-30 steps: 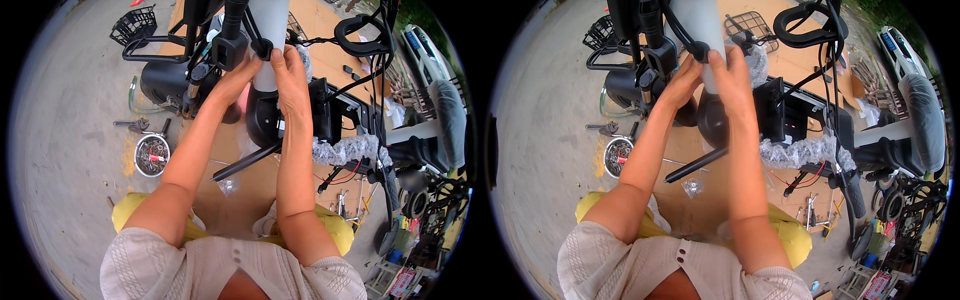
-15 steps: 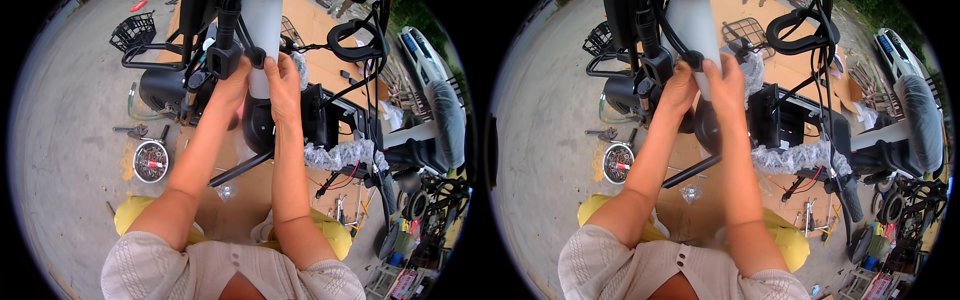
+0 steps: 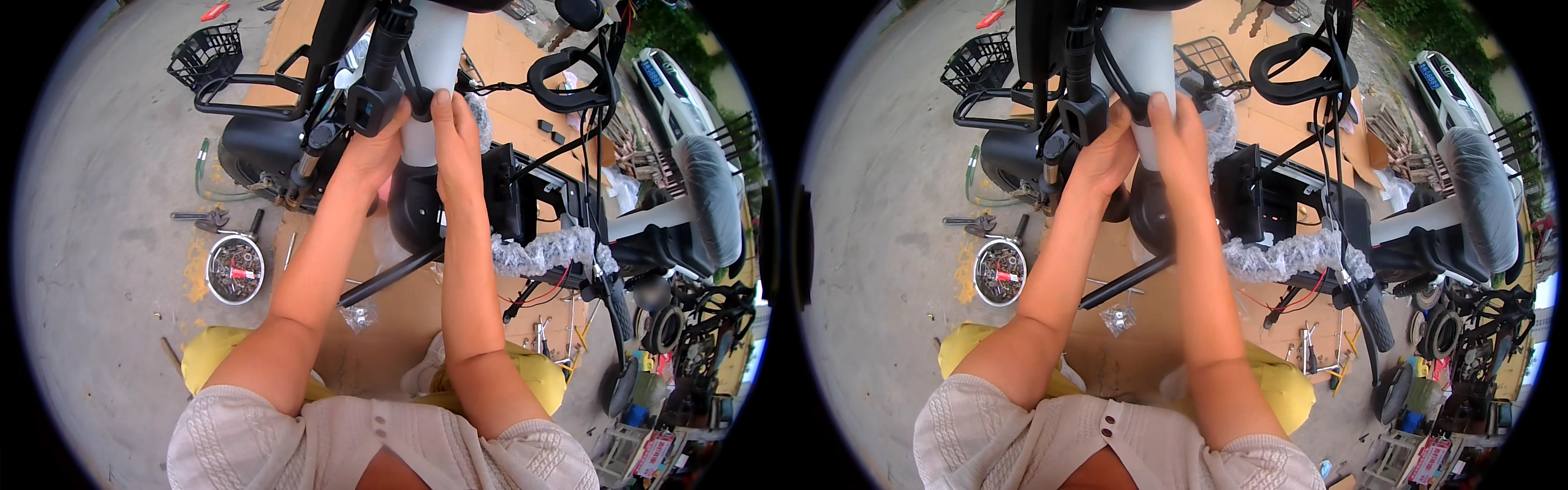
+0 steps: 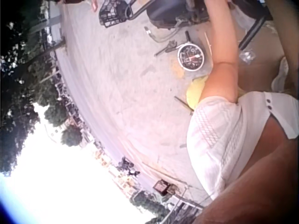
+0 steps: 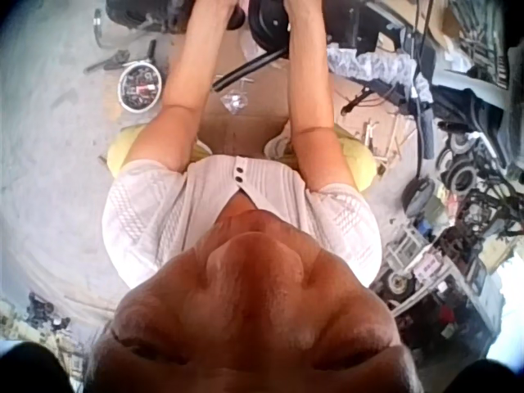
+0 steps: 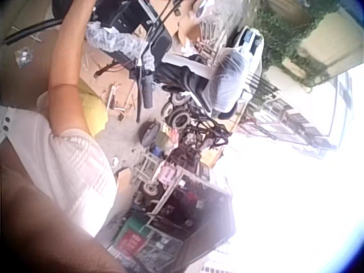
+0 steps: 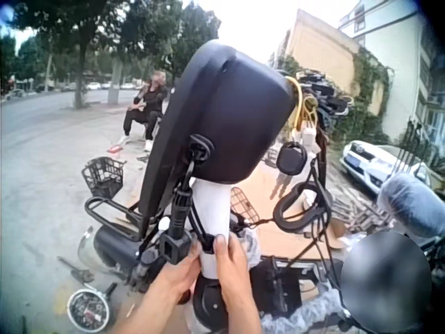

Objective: The person assembles the handlebar and control components of an electric scooter. They attach a black handlebar grip, connect wires, and secure a control unit to the handlebar stem using zip ties and a screwdriver.

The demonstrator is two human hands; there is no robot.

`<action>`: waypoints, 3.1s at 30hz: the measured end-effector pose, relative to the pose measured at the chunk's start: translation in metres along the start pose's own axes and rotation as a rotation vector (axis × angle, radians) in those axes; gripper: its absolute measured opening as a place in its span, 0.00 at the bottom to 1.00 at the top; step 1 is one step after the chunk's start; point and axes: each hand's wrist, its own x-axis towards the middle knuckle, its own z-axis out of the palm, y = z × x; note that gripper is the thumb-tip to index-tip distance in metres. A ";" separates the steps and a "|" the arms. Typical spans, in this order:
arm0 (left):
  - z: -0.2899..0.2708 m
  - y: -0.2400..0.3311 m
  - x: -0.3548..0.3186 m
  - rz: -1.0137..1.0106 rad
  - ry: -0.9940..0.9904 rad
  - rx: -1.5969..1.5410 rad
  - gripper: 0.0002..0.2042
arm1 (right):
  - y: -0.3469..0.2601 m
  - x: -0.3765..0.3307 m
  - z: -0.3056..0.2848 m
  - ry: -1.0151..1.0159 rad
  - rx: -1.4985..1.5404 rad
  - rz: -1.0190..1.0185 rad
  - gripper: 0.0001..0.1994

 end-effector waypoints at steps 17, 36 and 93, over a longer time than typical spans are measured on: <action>0.011 0.006 -0.004 0.046 0.020 -0.040 0.26 | 0.009 0.007 0.001 -0.041 -0.046 -0.025 0.29; 0.019 -0.009 -0.014 0.053 0.254 0.247 0.25 | 0.015 -0.004 0.008 0.044 -0.125 -0.206 0.27; 0.062 0.013 -0.038 0.143 0.317 0.639 0.22 | 0.013 -0.040 0.028 0.380 -0.215 -0.475 0.15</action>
